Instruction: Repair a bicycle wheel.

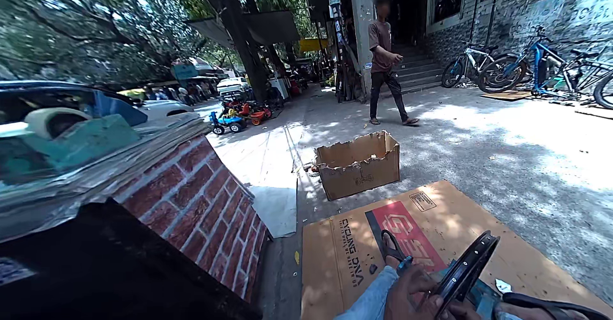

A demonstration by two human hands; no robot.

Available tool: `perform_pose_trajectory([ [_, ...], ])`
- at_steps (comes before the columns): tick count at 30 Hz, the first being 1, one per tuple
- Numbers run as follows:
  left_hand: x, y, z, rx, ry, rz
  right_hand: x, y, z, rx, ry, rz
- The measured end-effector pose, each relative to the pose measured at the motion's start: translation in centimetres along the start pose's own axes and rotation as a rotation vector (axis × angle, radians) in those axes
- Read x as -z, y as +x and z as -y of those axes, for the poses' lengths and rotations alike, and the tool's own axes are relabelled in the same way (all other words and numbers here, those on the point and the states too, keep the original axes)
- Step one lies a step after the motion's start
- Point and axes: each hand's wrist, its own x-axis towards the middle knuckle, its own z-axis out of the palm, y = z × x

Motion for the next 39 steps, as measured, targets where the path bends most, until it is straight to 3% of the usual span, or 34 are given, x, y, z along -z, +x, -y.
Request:
perform_pose_trajectory([
  [4, 0.3, -0.2, 0.7, 0.028, -0.099, 0.089, -5.3, -2.2, -0.3, 0.090, -0.083, -0.414],
  [8, 1.4, -1.5, 2.0, -0.024, -0.112, 0.101, -3.9, -3.5, -1.2, 0.089, -0.101, -0.255],
  [11, 0.5, -1.9, 1.0, -0.062, 0.029, 0.083, -1.7, -4.3, -0.6, 0.092, -0.170, -0.206],
  [16, 0.0, -0.2, -1.4, 0.044, 0.060, 0.123, -2.1, -3.6, 0.9, 0.111, -0.020, -0.576],
  [19, 0.3, 0.7, -1.8, 0.090, 0.185, 0.169, -2.7, -0.7, 0.7, 0.011, -0.043, -0.660],
  [24, -0.4, -0.3, -0.8, 0.028, 0.395, 0.130, -2.4, 0.9, -2.1, 0.014, -0.064, -0.475],
  [29, 0.6, -0.2, -0.9, 0.028, 0.314, 0.250, -2.0, -0.3, -2.5, 0.019, -0.035, -0.357],
  [32, 0.3, 0.6, -1.7, 0.154, 0.234, 0.254, -0.8, 0.0, -1.9, 0.021, -0.048, -0.239],
  [39, -0.3, 0.5, -1.9, 0.054, 0.158, 0.073, -0.8, 2.2, -0.9, -0.024, 0.124, -0.113],
])
